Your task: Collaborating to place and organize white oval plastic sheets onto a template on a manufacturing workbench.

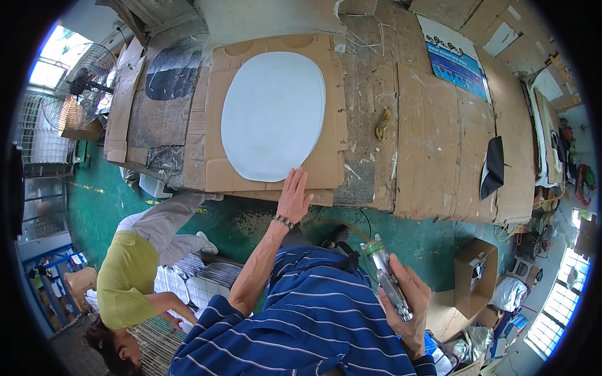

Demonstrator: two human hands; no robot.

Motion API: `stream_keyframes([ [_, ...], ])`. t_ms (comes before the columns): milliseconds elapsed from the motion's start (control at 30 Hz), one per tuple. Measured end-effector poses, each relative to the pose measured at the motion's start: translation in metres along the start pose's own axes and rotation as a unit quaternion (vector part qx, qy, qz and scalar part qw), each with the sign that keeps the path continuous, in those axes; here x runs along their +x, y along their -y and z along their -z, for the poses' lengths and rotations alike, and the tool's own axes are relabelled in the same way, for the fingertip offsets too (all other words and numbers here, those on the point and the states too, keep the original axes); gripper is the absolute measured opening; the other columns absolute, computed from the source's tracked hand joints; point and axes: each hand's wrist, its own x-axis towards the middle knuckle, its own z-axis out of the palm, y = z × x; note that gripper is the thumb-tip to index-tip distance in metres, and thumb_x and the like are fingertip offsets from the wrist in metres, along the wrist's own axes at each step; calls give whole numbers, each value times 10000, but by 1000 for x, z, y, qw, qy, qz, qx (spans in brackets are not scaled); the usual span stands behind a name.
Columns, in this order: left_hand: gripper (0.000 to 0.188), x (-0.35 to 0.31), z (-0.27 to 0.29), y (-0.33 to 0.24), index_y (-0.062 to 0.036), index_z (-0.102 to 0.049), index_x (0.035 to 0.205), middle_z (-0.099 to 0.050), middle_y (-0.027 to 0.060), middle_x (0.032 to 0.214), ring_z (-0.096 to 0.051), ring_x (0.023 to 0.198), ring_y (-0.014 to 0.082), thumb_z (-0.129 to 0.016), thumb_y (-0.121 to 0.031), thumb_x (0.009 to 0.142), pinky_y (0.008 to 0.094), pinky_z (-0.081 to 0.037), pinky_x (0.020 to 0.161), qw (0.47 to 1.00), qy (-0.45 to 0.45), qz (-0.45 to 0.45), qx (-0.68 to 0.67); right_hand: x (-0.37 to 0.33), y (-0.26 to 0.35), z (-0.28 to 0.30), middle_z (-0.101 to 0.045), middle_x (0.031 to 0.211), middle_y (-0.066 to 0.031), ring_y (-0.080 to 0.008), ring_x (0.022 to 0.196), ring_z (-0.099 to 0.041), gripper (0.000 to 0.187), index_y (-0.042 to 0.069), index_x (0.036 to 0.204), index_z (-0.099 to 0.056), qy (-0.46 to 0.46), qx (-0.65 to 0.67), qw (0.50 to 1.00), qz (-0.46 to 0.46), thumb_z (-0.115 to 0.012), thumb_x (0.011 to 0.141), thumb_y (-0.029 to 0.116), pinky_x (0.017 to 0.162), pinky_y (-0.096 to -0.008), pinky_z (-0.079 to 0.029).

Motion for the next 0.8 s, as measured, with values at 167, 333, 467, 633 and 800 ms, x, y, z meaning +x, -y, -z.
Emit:
stream_keyframes([
  [167,986,30,-14,15,10,-173,1660,-107,220,1757,-103,1627,405,-716,-394,943,540,-152,1312,996,47,41,67,-4,-9,-8,-698,1006,-183,-244,808,-671,587,-29,1432,-610,-5,27,999,21,-753,862,-24,728,-312,-525],
  [333,1010,34,-24,29,-3,-135,1676,-110,208,1761,-97,1631,392,-663,-500,972,544,-151,1309,993,42,54,101,-5,-10,-11,-705,1018,-182,-251,833,-686,610,-20,1446,-601,3,28,1000,4,-750,855,-49,745,-320,-533],
  [467,979,41,-22,32,-1,-165,1669,-132,199,1759,-113,1627,394,-670,-470,973,544,-162,1308,994,23,62,91,0,-6,-12,-726,988,-154,-209,855,-700,529,-59,1434,-597,6,17,1000,5,-733,934,44,783,-308,-551],
  [633,936,54,-12,28,31,-248,1640,-162,181,1757,-153,1619,387,-706,-407,953,532,-180,1308,986,-3,86,141,3,-5,-13,-726,992,-163,-228,856,-710,534,-55,1434,-597,21,17,1000,-3,-726,922,19,784,-316,-550],
  [800,929,38,-10,35,36,-252,1640,-163,184,1757,-152,1619,392,-686,-430,964,535,-174,1308,988,31,86,122,4,-10,-12,-713,990,-169,-255,827,-701,610,-19,1454,-592,20,15,1000,10,-740,863,-48,752,-318,-544],
])
